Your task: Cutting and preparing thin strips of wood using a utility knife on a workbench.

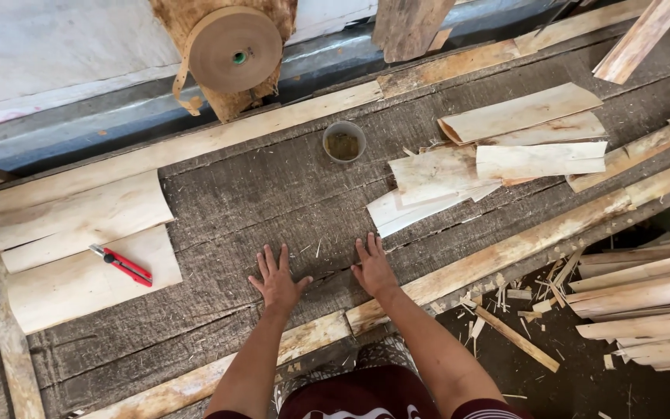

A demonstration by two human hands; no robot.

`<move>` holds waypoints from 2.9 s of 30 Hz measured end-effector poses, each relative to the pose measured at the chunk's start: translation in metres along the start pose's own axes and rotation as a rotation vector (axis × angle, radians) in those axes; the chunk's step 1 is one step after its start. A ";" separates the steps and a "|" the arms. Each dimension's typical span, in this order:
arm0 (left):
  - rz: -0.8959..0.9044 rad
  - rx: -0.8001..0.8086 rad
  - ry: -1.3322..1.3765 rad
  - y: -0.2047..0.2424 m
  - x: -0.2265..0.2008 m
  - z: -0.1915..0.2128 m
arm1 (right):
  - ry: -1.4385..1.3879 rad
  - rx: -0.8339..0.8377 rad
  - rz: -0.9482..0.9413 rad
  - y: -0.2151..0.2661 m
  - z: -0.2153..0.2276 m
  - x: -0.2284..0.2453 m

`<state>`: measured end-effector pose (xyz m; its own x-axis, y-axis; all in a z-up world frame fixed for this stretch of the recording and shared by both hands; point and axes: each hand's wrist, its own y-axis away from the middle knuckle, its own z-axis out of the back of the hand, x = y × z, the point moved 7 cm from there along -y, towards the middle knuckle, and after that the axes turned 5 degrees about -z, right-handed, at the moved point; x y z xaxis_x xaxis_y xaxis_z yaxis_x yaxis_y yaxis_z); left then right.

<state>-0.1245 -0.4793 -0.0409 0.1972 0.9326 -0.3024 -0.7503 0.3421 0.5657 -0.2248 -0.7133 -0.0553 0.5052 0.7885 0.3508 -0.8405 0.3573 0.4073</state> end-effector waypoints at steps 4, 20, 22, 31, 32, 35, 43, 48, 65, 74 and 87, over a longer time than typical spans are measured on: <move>0.058 0.014 0.017 -0.009 -0.012 0.002 | -0.046 -0.039 0.050 0.002 0.006 -0.004; -0.335 -0.495 0.441 -0.077 -0.264 0.014 | -0.951 -0.309 -0.095 -0.084 0.165 -0.154; -0.346 -0.505 0.459 -0.085 -0.290 0.015 | -0.985 -0.306 -0.154 -0.100 0.196 -0.169; -0.360 -0.572 0.476 -0.089 -0.329 0.019 | -1.685 -0.230 -0.278 -0.202 0.179 -0.244; -0.380 -0.591 0.486 -0.086 -0.330 0.021 | -1.762 -0.234 -0.299 -0.208 0.179 -0.246; -0.414 -0.640 0.499 -0.086 -0.331 0.016 | -1.892 -0.205 -0.366 -0.214 0.183 -0.246; -0.270 -0.383 0.940 -0.098 -0.335 -0.010 | -1.737 -0.270 -0.395 -0.152 0.189 -0.203; -0.072 -0.052 1.225 -0.116 -0.337 -0.020 | -1.604 -0.269 -0.386 -0.082 0.189 -0.138; -0.011 -0.603 1.703 -0.125 -0.028 -0.105 | -1.820 -0.130 -0.373 -0.065 0.067 -0.128; 0.193 -0.674 1.431 -0.045 0.120 -0.077 | -1.693 0.038 -0.413 -0.040 -0.043 -0.039; 0.109 -0.542 0.389 0.038 0.108 0.025 | -1.418 -0.159 -0.687 -0.023 -0.068 0.001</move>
<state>-0.1157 -0.3627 -0.0334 -0.0625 0.8144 -0.5770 -0.9836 0.0478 0.1740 -0.2181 -0.6864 -0.1221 0.4707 -0.5945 0.6520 -0.3491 0.5531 0.7564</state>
